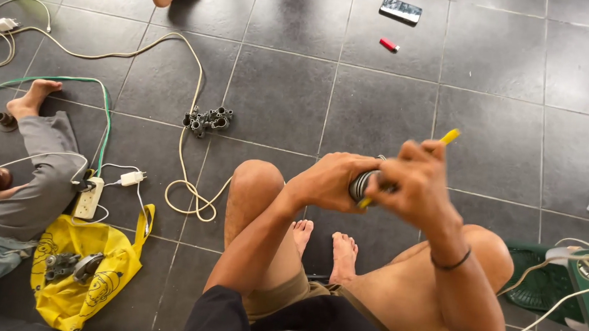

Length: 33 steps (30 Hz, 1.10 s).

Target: The person sits on the floor and scrubs a metal piston with a yellow-handled brush. They rotate the piston to clean different sides and the top surface while another person lies nearby.

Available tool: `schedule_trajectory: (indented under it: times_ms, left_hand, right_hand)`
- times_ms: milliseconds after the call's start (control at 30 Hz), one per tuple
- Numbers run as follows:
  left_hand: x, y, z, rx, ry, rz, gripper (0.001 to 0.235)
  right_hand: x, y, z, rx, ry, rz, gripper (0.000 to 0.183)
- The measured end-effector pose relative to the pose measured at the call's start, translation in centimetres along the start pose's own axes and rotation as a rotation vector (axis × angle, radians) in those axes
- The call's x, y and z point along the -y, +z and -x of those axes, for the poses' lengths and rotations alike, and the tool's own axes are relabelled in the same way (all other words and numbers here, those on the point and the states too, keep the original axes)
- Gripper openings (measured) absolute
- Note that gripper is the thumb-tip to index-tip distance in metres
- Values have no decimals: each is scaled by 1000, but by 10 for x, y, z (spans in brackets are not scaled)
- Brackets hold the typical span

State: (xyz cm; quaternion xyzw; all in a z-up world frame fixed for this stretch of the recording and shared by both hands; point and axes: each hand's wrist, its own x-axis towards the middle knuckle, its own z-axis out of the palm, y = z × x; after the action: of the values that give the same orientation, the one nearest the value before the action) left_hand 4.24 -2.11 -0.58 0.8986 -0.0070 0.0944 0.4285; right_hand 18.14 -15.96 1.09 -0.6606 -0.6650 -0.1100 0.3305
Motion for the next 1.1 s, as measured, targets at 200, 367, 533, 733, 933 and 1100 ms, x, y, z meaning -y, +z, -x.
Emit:
schedule_trajectory:
  times_ms: [200, 367, 533, 733, 933, 1100]
  left_hand:
    - [4, 4, 2, -4, -6, 46, 74]
    - [22, 18, 3, 20, -32, 48, 76]
    - [8, 4, -1, 46, -23, 39, 71]
    - [10, 5, -1, 41, 5, 83, 63]
    - [15, 7, 1, 31, -6, 48, 68]
    - [10, 3, 2, 33, 7, 80, 64]
  right_hand:
    - [10, -8, -4, -15, -7, 24, 35]
    - [-27, -2, 3, -45, 37, 17, 38]
    - [-3, -2, -4, -32, -27, 3, 34]
    - [-15, -4, -3, -68, 31, 30, 36]
    - [-20, -2, 0, -40, 40, 35, 34]
    - [10, -1, -2, -11, -48, 17, 35]
